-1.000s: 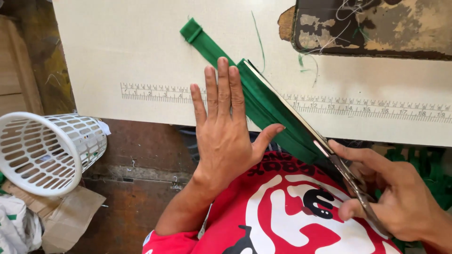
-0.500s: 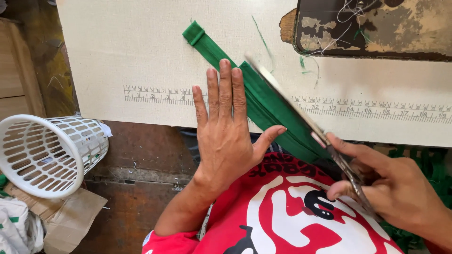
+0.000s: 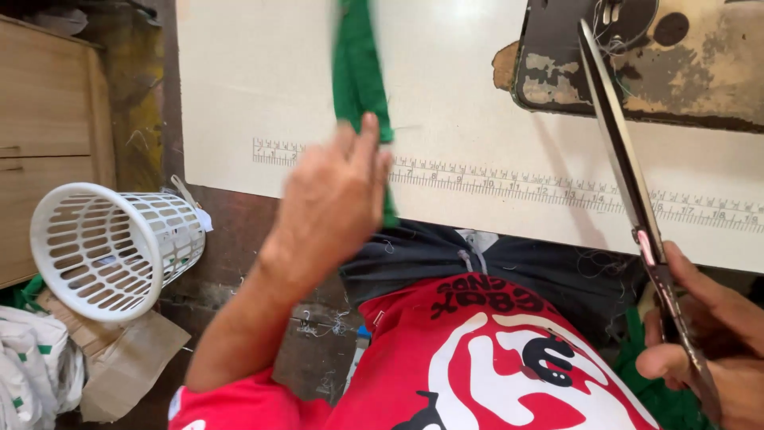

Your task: Assembling a canvas tote bag by sewing green straps and a zipper using an industrial sewing machine and trimming with scissors.

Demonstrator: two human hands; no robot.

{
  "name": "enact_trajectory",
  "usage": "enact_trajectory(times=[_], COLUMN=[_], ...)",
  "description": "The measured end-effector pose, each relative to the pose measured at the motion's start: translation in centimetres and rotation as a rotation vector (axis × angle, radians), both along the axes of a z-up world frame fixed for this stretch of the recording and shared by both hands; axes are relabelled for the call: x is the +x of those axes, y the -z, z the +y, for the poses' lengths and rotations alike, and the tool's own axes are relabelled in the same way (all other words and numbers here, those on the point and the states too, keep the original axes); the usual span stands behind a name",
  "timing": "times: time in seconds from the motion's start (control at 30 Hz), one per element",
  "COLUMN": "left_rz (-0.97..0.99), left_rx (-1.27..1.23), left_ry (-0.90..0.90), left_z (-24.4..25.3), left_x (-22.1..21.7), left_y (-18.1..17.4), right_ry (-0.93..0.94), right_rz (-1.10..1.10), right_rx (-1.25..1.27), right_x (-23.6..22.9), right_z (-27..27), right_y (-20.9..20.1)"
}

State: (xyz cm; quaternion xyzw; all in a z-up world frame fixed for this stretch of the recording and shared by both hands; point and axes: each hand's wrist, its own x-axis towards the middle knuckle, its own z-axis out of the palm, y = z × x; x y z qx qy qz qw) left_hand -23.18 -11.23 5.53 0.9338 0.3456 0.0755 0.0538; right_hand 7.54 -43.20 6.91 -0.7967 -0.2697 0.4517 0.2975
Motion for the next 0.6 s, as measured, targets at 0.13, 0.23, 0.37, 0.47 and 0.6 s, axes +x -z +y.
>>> enact_trajectory(times=[0.13, 0.23, 0.37, 0.47, 0.6], left_rz=[-0.121, -0.187, -0.119, -0.089, -0.047], left_rx=[-0.021, 0.005, 0.025, 0.159, 0.132], left_ry=[-0.002, -0.029, -0.179, -0.279, -0.334], left_z=[-2.0, 0.2, -1.9, -6.6, -9.2], left_x=[-0.2, -1.0, -0.1, 2.3, 4.4], left_y=[1.0, 2.4, 4.6, 5.1, 3.9], right_ry=[0.046, 0.068, -0.095, -0.036, -0.176], right_rz=[0.093, 0.128, 0.254, 0.336, 0.191], right_rx=[0.014, -0.096, -0.076, -0.169, -0.122], right_x=[-1.6, -1.7, 0.9, 1.9, 0.1], right_z=[0.0, -0.9, -4.0, -6.2, -2.2], right_y=[-0.6, -0.7, 0.7, 2.8, -0.1])
